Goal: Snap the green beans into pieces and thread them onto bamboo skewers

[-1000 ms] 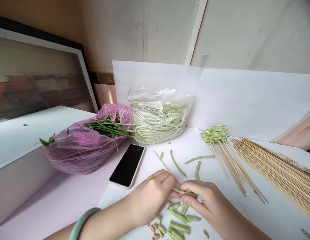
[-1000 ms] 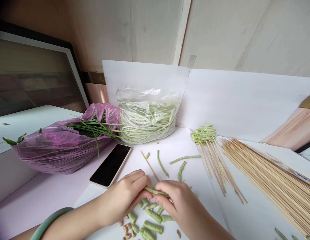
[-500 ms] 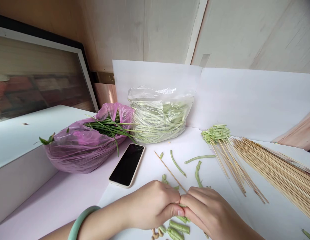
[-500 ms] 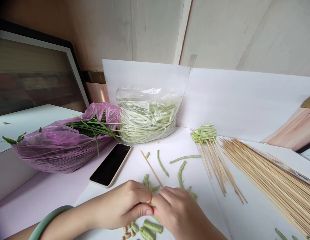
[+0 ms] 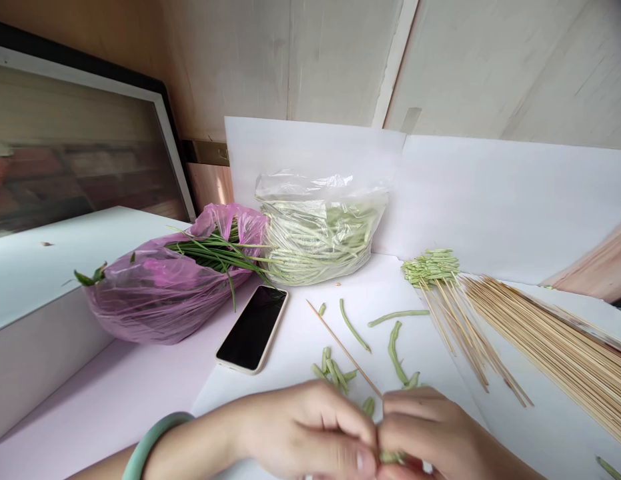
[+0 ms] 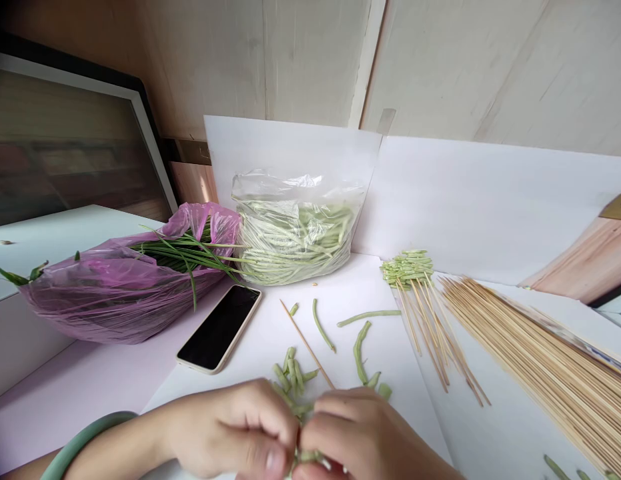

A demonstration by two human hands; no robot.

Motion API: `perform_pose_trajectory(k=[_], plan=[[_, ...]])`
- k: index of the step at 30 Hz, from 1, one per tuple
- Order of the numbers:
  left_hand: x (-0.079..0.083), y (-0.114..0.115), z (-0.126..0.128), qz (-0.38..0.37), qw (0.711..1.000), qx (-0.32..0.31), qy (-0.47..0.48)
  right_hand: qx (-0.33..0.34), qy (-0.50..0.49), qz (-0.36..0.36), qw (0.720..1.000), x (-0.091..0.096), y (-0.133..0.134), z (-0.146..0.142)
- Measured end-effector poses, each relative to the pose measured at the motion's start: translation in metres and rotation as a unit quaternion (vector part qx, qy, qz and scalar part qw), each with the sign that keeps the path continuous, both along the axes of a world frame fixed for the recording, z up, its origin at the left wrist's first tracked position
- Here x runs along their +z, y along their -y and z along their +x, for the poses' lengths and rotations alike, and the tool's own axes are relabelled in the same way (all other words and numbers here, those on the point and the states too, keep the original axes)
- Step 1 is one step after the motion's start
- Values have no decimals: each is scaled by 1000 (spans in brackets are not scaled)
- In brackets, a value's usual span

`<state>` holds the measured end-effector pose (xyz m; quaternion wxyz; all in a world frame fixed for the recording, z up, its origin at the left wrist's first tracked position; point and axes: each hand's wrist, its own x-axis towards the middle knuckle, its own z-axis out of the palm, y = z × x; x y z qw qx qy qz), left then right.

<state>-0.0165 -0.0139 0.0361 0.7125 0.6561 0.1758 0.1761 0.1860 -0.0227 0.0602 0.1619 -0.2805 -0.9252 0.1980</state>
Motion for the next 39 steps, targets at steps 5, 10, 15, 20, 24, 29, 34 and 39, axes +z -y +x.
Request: perform_pose_trajectory(k=[5, 10, 15, 20, 24, 29, 34, 39], plan=[[-17, -10, 5, -202, 948, 237, 61, -58, 10, 33, 998, -1, -8, -2], [-24, -15, 10, -261, 931, 247, 64, -78, 6, 113, 991, -23, -16, 2], [-25, -12, 11, -288, 932, 208, 73, -30, -27, 146, 989, -31, -20, -5], [-26, -11, 11, -299, 934, 191, 38, -62, -43, 81, 994, -30, -17, -9], [-23, -9, 10, -227, 960, 167, -1, -93, -48, 53, 993, -39, -16, -10], [-25, -9, 8, -130, 984, 119, -39, -123, -89, -6, 988, -43, -18, -16], [-28, -10, 6, -69, 985, 130, -89, -157, -29, -95, 983, -36, -19, -14], [-24, -10, 3, 41, 967, 191, -164, -116, 81, -78, 987, -31, -22, -7]])
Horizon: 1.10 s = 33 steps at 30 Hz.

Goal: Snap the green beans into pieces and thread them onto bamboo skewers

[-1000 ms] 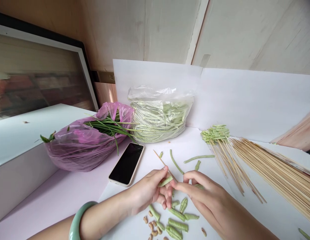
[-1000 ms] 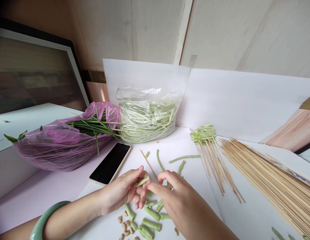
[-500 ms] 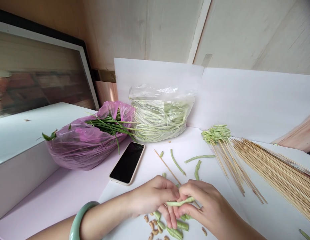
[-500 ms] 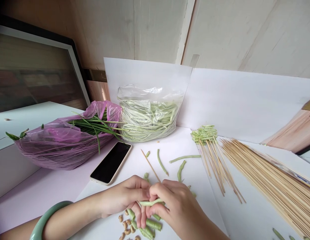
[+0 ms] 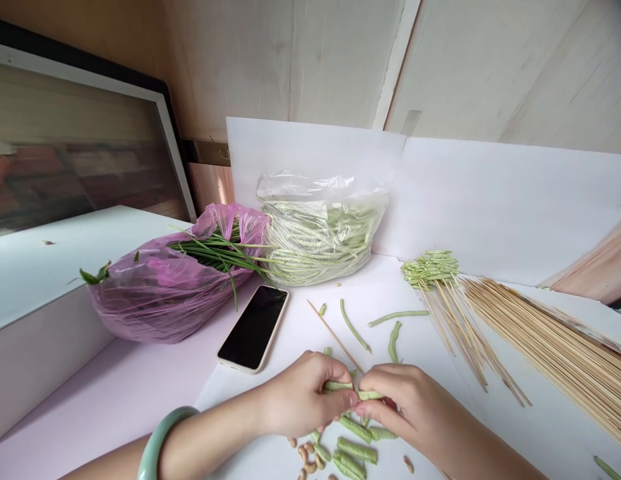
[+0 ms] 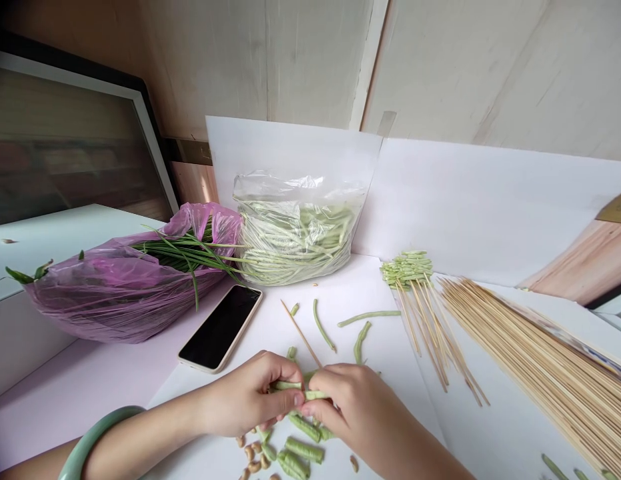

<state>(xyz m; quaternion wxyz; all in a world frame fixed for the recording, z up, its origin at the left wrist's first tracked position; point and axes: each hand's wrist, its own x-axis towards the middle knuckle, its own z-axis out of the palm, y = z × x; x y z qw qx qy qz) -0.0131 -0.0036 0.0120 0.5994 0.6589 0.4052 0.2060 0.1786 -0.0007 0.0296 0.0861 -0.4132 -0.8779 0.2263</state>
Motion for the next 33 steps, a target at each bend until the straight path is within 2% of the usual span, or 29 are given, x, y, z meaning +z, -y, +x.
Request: perform_pose_trajectory(k=[3, 6, 10, 13, 15, 16, 17, 19, 20, 21, 22, 24, 26, 29, 33], plan=[[5, 1, -1, 70, 997, -6, -17, 33, 4, 15, 999, 3, 1, -1], [10, 1, -2, 93, 996, -19, -5, 46, -35, -4, 998, 6, 4, -4], [11, 4, -6, 27, 993, -82, 84, 47, -129, -97, 986, 5, 11, -2], [6, 8, -7, -55, 979, -116, 157, 22, -225, -211, 951, -6, 19, -1], [3, 13, -5, -89, 974, -117, 171, 2, -314, -292, 904, -15, 24, -5], [3, 16, -3, -96, 973, -108, 180, -3, -366, -337, 867, -18, 26, -8], [3, 18, -1, -94, 973, -92, 190, -15, -419, -385, 822, -20, 26, -11], [7, 24, 3, -82, 975, -49, 201, -23, -505, -487, 712, -20, 25, -16], [9, 26, 5, -69, 978, -22, 196, -49, -532, -528, 660, -17, 23, -17], [11, 27, 6, -57, 980, -2, 190, -83, -562, -532, 627, -13, 19, -17], [12, 28, 6, -43, 982, 7, 184, -117, -581, -516, 619, -9, 16, -16], [14, 25, 6, 6, 987, 16, 160, -151, -595, -482, 625, -2, 8, -11], [13, 19, 4, 96, 989, 31, 107, -154, -586, -465, 646, 3, 2, -7], [10, 10, 2, 238, 970, 56, -10, -146, -560, -452, 679, 5, -3, -5], [4, 6, 2, 278, 955, 17, -104, -170, -519, -418, 726, 6, -6, -4]])
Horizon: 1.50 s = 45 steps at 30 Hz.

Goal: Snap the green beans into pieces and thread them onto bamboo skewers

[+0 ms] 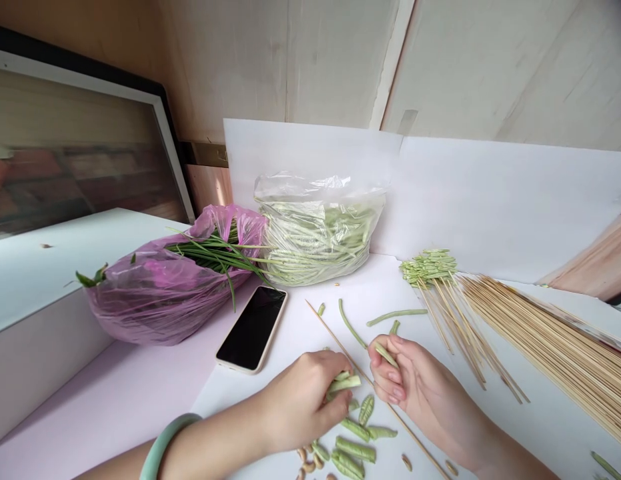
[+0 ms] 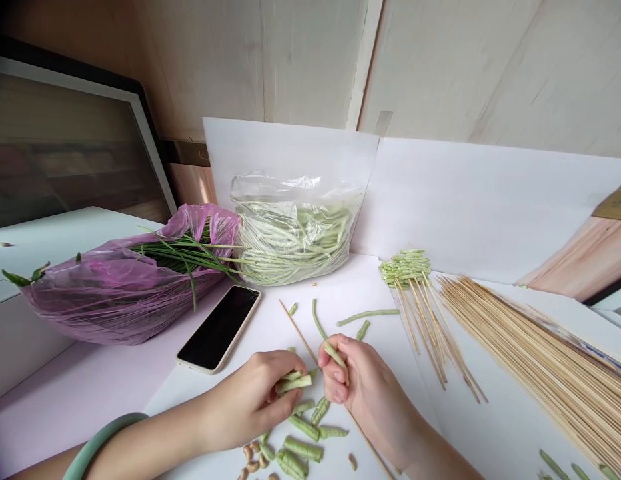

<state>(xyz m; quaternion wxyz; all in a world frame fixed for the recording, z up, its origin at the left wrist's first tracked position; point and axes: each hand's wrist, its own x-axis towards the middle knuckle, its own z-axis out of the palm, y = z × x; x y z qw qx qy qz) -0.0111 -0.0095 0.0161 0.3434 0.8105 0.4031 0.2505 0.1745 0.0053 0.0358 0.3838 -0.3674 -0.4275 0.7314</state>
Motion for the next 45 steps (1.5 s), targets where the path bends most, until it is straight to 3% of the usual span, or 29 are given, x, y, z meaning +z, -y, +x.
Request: perform_pose_trajectory(k=[3, 5, 8, 12, 15, 19, 24, 27, 30, 34, 38, 45], plan=[[-4, 0, 0, 7, 999, -13, -39, 22, 89, 68, 993, 4, -2, 5], [-4, 0, -1, 18, 998, -20, -63, 57, 191, 127, 972, 6, -4, 8], [-1, 0, -2, 34, 993, -28, -107, 95, 333, 206, 915, 10, -6, 11], [3, 1, -2, 50, 989, -36, -138, 126, 440, 296, 839, 13, -4, 9], [4, 1, -2, 48, 988, -31, -143, 156, 491, 299, 803, 9, 1, 6], [6, 1, -3, 47, 988, -20, -143, 186, 537, 256, 782, -3, 9, 2], [5, 1, -3, 73, 987, 11, -139, 141, 573, 308, 746, -5, -1, 9], [4, 0, -3, 85, 987, 31, -136, 65, 625, 371, 684, -7, -24, 29], [4, 0, -3, 88, 987, 35, -133, 23, 651, 389, 652, -14, -49, 54], [5, 0, -3, 93, 986, 34, -134, 23, 649, 423, 632, -24, -68, 73], [5, -1, -2, 94, 985, 34, -139, 48, 631, 461, 623, -30, -72, 73], [5, 1, -3, 96, 985, 37, -141, 34, 600, 514, 613, -24, -75, 77]])
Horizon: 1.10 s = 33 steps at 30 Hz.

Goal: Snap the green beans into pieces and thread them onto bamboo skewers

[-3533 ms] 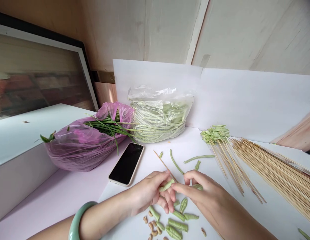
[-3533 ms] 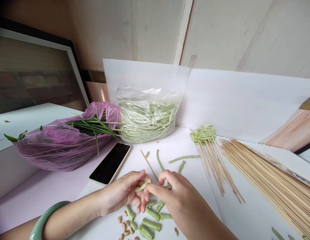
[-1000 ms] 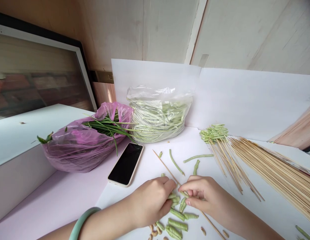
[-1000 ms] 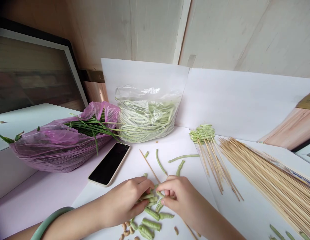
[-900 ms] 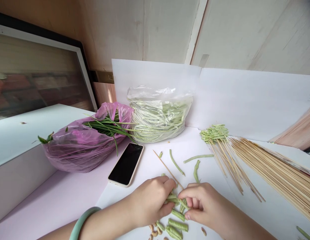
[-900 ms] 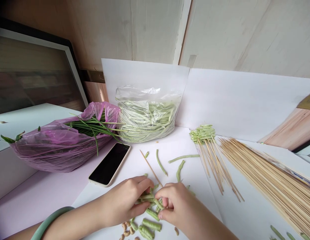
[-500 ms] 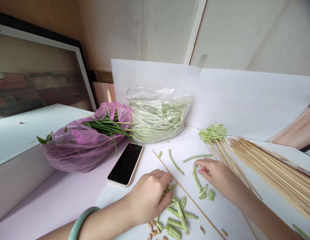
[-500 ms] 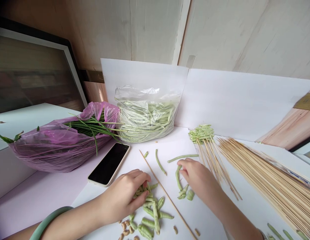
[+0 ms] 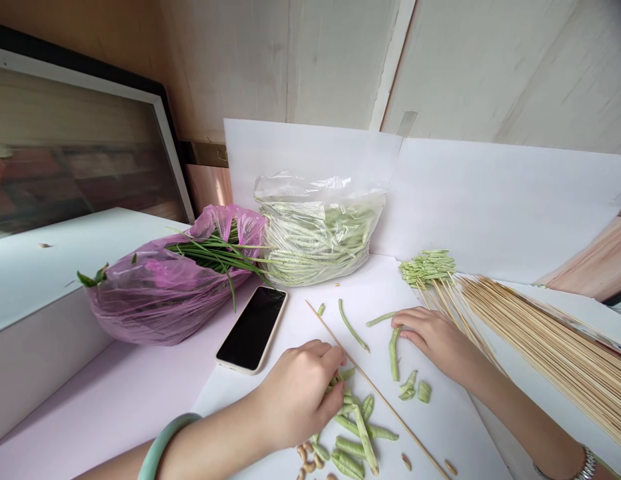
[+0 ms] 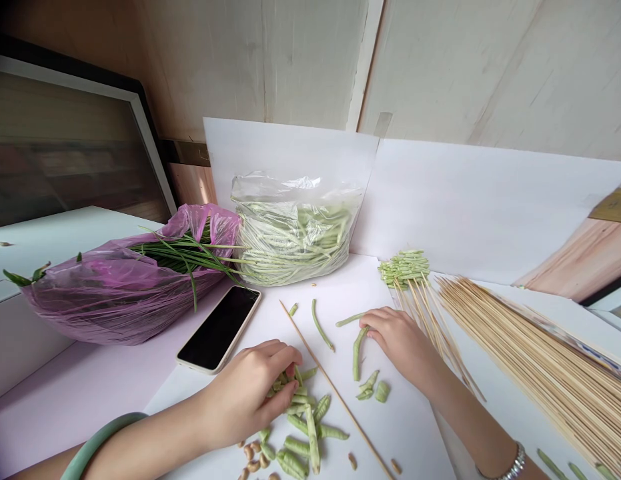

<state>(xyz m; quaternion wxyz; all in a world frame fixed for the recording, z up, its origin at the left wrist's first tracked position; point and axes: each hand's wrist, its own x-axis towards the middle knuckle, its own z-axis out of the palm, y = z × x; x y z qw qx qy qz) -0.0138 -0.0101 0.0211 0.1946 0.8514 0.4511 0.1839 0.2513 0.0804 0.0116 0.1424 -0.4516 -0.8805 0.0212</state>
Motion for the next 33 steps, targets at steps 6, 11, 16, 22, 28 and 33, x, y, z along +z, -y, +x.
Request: perform_pose_trajectory(k=[6, 11, 16, 22, 28, 33], plan=[[3, 1, 0, -18, 997, 31, 70, 26, -36, 33, 998, 13, 13, -10], [2, 0, 0, -41, 987, 31, 150, 78, -147, -17, 986, 27, 38, -36], [1, 6, 6, -88, 970, 7, 226, 42, -316, -156, 935, 35, 61, -55], [-2, 7, 8, -152, 933, 13, 326, 37, -444, -344, 827, 18, 69, -76], [1, 5, 2, -65, 964, 26, 255, 49, -456, -381, 803, 20, 73, -81], [3, 5, -2, -33, 970, 86, 223, 32, -389, -392, 833, 30, 81, -78]])
